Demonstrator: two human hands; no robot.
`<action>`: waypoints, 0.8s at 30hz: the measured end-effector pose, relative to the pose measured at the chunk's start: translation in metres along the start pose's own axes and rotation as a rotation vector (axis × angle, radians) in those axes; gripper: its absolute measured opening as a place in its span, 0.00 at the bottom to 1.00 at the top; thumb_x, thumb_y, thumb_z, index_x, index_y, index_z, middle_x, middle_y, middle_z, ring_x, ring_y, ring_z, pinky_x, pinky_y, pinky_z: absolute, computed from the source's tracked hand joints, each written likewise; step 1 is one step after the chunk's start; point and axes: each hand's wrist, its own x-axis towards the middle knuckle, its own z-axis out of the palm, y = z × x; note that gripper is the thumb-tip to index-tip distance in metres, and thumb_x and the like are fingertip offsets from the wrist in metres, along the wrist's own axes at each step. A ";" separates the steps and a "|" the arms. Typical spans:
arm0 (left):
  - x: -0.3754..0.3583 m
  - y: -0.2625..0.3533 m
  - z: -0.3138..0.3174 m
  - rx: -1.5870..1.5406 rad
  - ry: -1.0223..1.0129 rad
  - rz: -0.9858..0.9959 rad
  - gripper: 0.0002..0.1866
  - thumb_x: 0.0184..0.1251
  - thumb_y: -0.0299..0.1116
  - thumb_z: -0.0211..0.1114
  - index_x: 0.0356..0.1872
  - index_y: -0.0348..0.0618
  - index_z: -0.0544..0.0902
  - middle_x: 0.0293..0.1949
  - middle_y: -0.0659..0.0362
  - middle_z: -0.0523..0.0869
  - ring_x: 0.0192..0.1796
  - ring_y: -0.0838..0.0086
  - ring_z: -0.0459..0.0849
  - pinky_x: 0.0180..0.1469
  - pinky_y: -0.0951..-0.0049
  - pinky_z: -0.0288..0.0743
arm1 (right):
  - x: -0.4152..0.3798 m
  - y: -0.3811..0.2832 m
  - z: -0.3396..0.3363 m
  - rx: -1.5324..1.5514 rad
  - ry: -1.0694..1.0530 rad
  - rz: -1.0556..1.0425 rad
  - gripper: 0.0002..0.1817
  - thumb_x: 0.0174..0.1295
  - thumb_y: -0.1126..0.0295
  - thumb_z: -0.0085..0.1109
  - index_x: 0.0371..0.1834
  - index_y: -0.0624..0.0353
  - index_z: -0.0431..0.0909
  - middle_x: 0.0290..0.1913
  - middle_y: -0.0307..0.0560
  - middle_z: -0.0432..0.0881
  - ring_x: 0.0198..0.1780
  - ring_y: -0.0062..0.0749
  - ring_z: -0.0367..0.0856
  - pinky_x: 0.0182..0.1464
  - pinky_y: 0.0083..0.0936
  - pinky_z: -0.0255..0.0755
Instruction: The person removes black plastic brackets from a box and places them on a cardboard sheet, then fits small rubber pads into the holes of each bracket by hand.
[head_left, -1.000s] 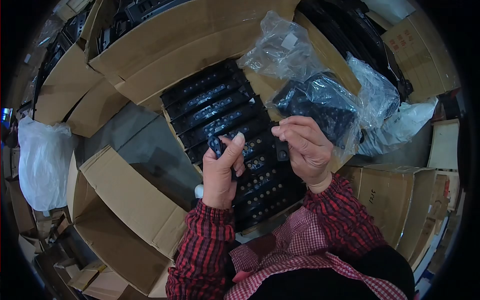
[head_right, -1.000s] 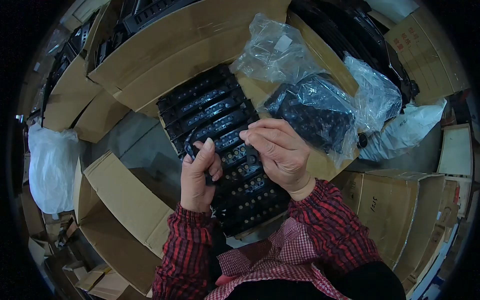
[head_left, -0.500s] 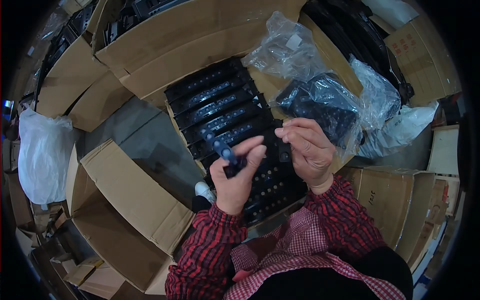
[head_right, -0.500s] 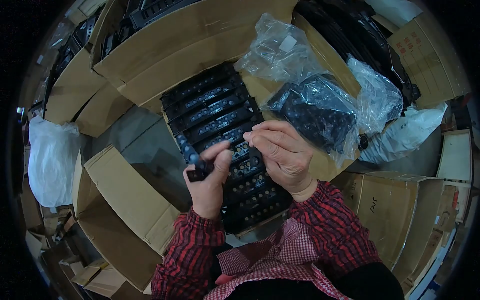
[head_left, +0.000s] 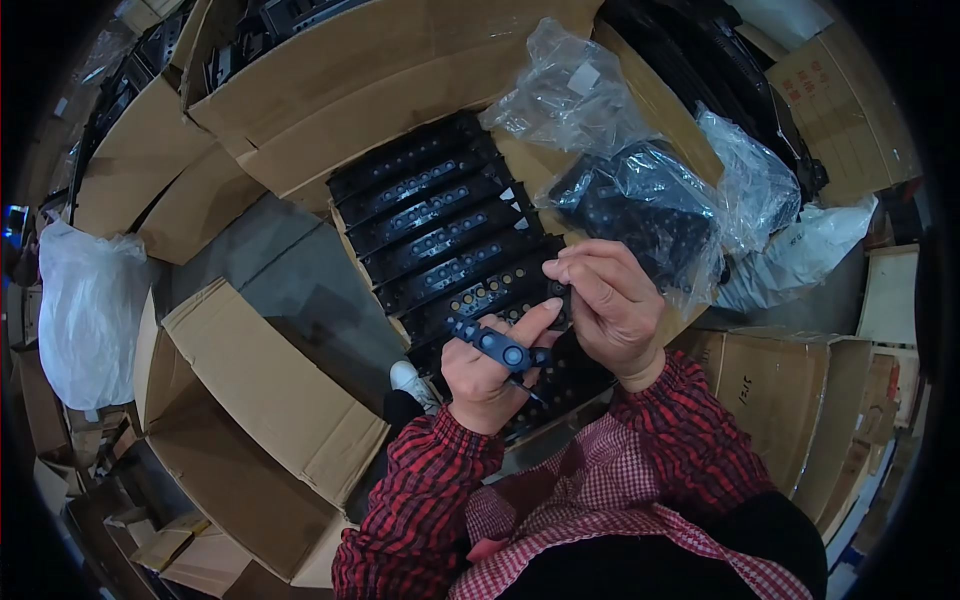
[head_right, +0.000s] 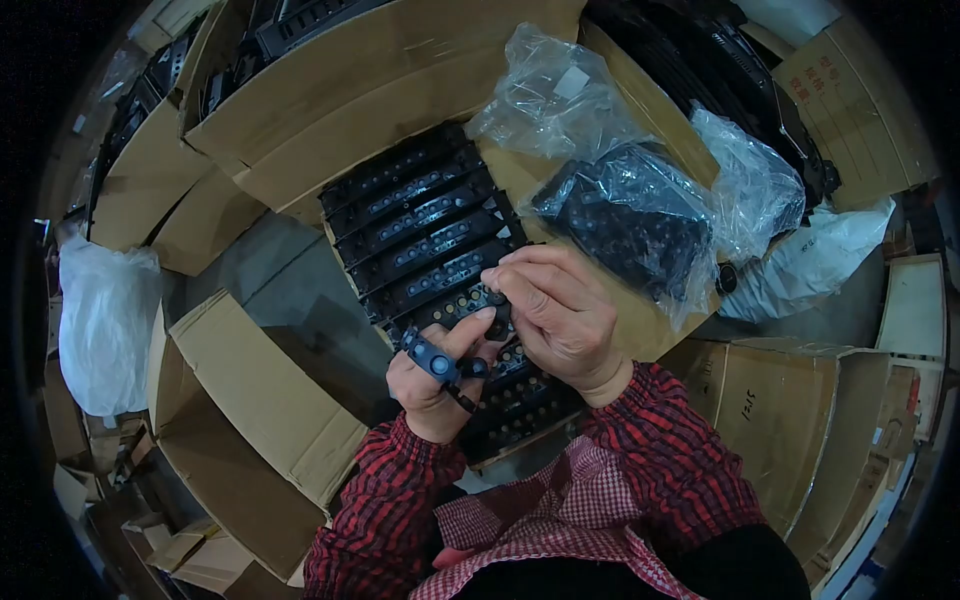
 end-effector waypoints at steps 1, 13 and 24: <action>0.000 0.000 0.000 0.003 -0.003 0.015 0.24 0.40 0.14 0.69 0.44 0.43 0.85 0.20 0.60 0.77 0.20 0.74 0.75 0.24 0.77 0.68 | 0.000 0.000 0.000 0.000 0.001 0.000 0.22 0.40 0.89 0.58 0.42 0.64 0.81 0.38 0.45 0.83 0.42 0.40 0.81 0.41 0.28 0.78; -0.006 -0.002 0.000 -0.192 0.195 -0.665 0.10 0.57 0.28 0.71 0.38 0.36 0.84 0.24 0.65 0.80 0.26 0.87 0.74 0.28 0.85 0.68 | -0.020 0.014 0.013 0.492 -0.432 0.605 0.13 0.57 0.77 0.61 0.46 0.67 0.80 0.38 0.44 0.82 0.37 0.28 0.81 0.38 0.20 0.75; -0.047 -0.083 -0.013 -0.381 0.389 -1.475 0.09 0.55 0.35 0.72 0.27 0.51 0.78 0.17 0.70 0.70 0.16 0.85 0.64 0.19 0.81 0.53 | -0.060 0.076 0.081 0.566 -0.471 1.220 0.10 0.56 0.70 0.64 0.38 0.65 0.83 0.34 0.44 0.85 0.30 0.21 0.81 0.32 0.18 0.74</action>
